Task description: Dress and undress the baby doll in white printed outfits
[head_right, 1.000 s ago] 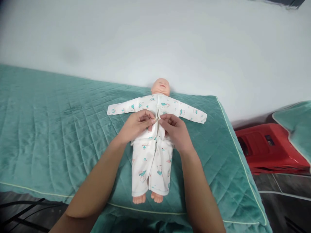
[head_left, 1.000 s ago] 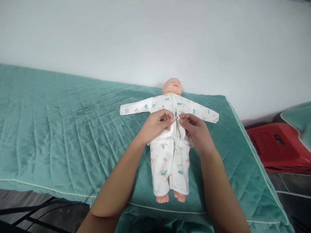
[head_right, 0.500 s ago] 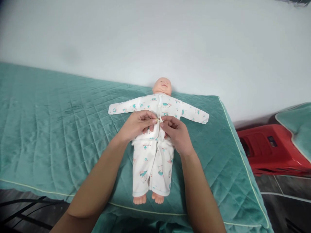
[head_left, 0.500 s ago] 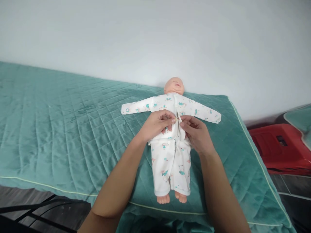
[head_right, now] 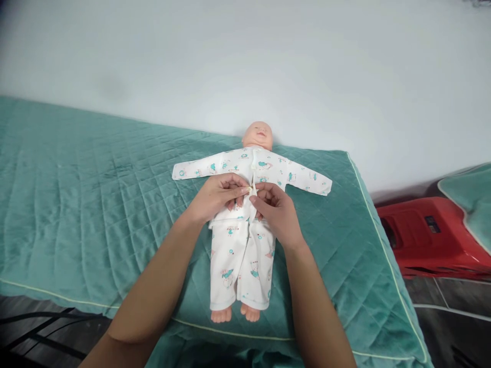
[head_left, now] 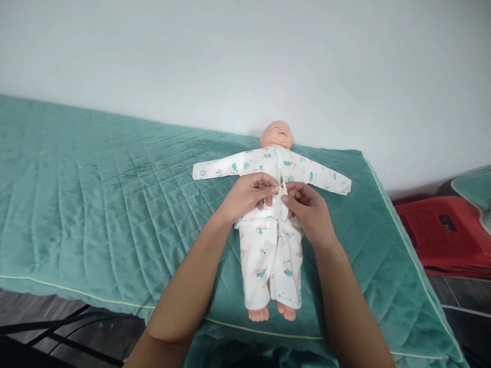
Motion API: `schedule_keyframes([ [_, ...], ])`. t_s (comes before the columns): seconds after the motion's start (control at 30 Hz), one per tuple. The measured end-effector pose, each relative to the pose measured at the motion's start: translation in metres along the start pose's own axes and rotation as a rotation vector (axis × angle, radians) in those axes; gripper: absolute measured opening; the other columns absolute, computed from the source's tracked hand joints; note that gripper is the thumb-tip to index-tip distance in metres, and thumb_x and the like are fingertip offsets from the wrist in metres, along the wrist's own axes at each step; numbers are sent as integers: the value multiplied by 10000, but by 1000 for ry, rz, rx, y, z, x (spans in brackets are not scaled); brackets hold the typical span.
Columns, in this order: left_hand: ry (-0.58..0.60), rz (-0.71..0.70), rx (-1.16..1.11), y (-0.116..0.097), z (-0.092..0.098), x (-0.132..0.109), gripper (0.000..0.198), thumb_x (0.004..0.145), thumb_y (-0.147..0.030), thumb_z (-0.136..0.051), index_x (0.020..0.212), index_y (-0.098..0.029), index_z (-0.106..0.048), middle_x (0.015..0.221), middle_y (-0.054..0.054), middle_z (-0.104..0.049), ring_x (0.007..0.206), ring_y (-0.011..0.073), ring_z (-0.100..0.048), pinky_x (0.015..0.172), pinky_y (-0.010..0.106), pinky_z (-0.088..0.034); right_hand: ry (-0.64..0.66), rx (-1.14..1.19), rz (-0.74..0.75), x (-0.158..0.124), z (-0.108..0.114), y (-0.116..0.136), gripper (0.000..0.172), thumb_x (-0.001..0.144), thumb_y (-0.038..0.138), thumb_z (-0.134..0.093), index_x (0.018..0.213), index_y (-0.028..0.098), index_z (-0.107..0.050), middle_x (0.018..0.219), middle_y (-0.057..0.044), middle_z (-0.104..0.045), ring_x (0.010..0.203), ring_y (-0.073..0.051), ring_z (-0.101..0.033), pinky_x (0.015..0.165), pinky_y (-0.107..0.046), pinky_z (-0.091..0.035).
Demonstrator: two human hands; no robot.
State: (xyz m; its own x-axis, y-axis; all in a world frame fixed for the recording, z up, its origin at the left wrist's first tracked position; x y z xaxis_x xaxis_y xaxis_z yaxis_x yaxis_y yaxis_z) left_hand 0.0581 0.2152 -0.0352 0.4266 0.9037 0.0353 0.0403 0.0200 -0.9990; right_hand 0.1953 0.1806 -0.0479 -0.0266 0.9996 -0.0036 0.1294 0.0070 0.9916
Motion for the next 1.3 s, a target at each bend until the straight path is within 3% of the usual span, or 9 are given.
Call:
schedule_keyframes([
  [0.57, -32, -2, -31, 4, 0, 2, 311, 778, -416, -802, 824, -147, -652, 581, -29, -600, 485, 62, -531, 434, 175, -402, 80, -133, 28, 0, -16, -2, 425, 793, 351, -781, 1107, 233, -520, 636, 112, -487, 508, -75, -452, 480, -220, -354],
  [0.83, 3, -17, 37, 3, -5, 1, 308, 821, -440, -749, 874, -173, -604, 603, -49, -572, 497, 62, -525, 460, 178, -423, 117, -195, 47, -1, -20, -10, 463, 828, 300, -740, 1220, 244, -501, 682, 99, -478, 566, -83, -430, 516, -226, -330],
  [1.0, -25, -19, 112, 4, -4, 0, 248, 833, -366, -726, 887, -196, -554, 660, -50, -593, 503, 56, -527, 460, 170, -389, 93, -308, 75, -2, -20, -10, 497, 835, 274, -714, 1275, 264, -481, 688, 97, -466, 561, -92, -444, 512, -232, -331],
  [1.3, 37, -53, -57, 2, -6, 1, 178, 871, -300, -673, 904, -199, -530, 650, -63, -551, 488, 56, -525, 440, 171, -410, 72, -307, 85, -4, -18, -6, 554, 838, 309, -714, 1338, 271, -480, 683, 95, -470, 561, -94, -429, 523, -239, -345],
])
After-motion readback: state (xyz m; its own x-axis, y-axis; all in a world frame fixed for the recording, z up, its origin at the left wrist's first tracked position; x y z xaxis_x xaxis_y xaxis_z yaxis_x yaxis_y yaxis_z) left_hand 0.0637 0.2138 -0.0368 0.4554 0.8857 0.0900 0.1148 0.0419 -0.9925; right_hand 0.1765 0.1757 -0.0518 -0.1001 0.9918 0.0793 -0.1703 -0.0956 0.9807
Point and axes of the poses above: each hand's wrist, its own x-axis towards the middle knuckle, its own z-axis out of the back of the hand, y = z × x, the point moved 9 cm from there along x, towards the middle knuckle
